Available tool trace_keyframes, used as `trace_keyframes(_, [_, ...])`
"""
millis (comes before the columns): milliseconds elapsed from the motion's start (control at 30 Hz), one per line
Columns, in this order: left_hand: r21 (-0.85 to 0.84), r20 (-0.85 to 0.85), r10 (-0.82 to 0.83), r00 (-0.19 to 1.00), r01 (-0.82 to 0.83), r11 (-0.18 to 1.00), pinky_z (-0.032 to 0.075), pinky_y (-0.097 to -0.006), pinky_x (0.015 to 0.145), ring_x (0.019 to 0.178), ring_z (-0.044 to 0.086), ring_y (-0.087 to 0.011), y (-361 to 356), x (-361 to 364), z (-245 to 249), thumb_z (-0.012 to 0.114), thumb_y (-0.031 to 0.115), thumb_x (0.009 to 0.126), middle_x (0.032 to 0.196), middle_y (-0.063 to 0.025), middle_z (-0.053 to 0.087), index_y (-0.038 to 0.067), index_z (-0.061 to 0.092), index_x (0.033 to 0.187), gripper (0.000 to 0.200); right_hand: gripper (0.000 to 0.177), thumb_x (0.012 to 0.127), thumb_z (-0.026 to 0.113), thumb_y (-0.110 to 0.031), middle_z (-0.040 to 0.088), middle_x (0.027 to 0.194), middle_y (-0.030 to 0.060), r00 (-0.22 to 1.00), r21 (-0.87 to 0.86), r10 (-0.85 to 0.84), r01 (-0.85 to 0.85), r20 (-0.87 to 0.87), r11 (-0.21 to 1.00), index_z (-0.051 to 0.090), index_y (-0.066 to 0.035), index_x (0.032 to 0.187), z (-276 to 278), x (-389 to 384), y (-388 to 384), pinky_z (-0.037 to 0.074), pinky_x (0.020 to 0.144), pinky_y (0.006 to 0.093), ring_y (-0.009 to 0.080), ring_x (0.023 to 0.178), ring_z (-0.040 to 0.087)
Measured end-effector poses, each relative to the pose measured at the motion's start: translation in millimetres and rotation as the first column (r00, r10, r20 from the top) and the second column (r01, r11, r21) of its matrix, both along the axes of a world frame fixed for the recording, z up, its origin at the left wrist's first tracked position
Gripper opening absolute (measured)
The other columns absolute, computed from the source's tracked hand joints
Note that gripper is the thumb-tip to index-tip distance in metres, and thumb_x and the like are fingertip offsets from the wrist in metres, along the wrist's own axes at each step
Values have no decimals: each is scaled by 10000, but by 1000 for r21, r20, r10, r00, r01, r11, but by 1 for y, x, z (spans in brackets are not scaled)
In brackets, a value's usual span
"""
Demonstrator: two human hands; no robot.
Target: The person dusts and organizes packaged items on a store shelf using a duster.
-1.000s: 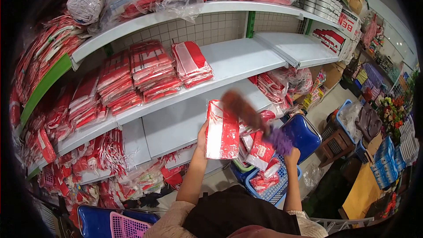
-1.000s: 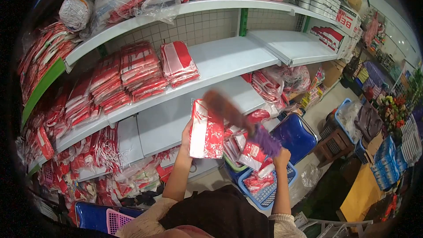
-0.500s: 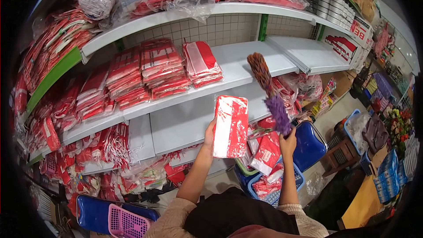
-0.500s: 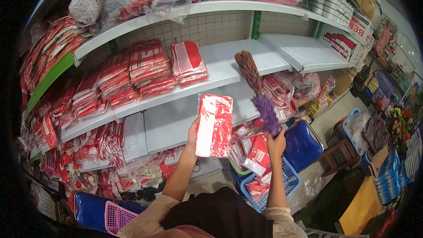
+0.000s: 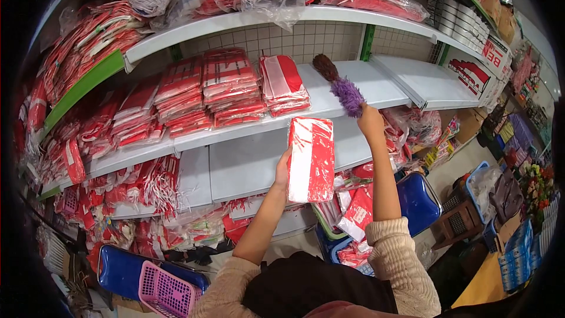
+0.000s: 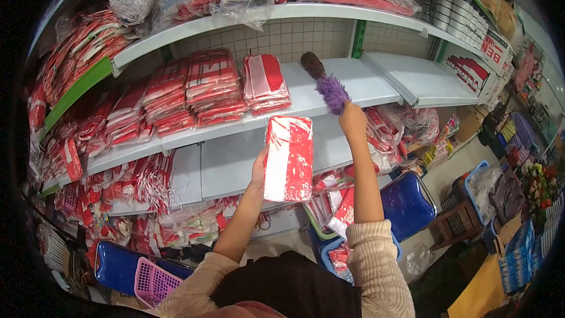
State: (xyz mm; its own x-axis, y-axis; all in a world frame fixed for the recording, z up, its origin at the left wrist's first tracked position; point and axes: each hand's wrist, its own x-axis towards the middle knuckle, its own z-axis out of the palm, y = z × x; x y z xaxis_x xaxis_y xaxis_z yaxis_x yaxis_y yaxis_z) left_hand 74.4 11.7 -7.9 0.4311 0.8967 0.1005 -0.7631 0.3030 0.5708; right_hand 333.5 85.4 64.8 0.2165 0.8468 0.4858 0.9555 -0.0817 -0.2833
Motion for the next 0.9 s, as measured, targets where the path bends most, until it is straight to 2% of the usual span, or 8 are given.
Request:
trace_keyframes(200, [19,-28,30,999,-29,999,471,-336,826,923,580,-225,-1,-8,13,394,358,899,1067,-134,569,10,466,1163,443,368,742,572,-111,510,958,179,981,466,-139,62,132,883,554,-45,1103,27,-54,-73,443,708,417,299,938,472])
trace_keyframes(267, [29,-13,38,999,-38,999,472,-337,825,924,580,-226,2,-8,18,388,356,902,1066,-134,569,10,463,1165,442,340,794,563,-143,546,892,148,995,498,99,-90,8,863,540,-51,1121,5,-66,-84,438,653,366,254,833,521])
trace_keyframes(333, [37,-7,70,998,-70,997,473,-339,824,926,579,-225,-1,-5,34,380,353,906,1065,-132,569,9,459,1169,439,333,825,578,-183,586,803,105,707,232,358,-272,-610,934,534,-36,1121,3,-90,-106,435,616,292,168,709,552])
trace_keyframes(433, [61,8,51,999,-52,997,464,-337,840,948,572,-218,2,-6,53,366,348,912,1079,-126,565,12,457,1173,435,310,843,567,-113,620,831,81,188,446,525,-340,-830,828,519,56,1098,-19,-111,-105,445,600,214,76,696,556])
trace_keyframes(667, [269,-193,208,959,-152,951,366,-325,950,1128,456,-235,37,-13,96,448,301,893,1247,-137,452,-13,331,1286,516,282,829,564,-61,625,877,127,124,662,696,-229,-707,714,530,76,1073,14,-114,-27,453,661,225,115,761,572])
trace_keyframes(767, [516,-343,528,777,-314,797,261,-331,1017,1284,257,-251,51,-17,109,558,269,839,1394,-183,235,-39,124,1366,748,301,814,571,-51,632,908,154,131,683,733,-284,-668,673,531,92,1076,32,-114,35,464,680,241,137,789,589])
trace_keyframes(867, [845,-359,877,319,-288,450,279,-343,1007,1262,293,-284,87,-24,87,599,324,804,1383,-220,227,-47,80,1365,850,316,795,589,-67,635,920,180,240,626,717,-359,-655,692,542,101,1058,42,-119,99,471,687,258,163,798,604])
trace_keyframes(900, [814,-428,853,297,-283,507,289,-366,1002,1248,309,-331,66,-27,108,624,355,777,1351,-249,269,-63,183,1341,829,332,780,605,-84,638,904,185,267,588,686,-366,-677,722,550,93,1055,40,-121,122,473,690,268,177,793,612])
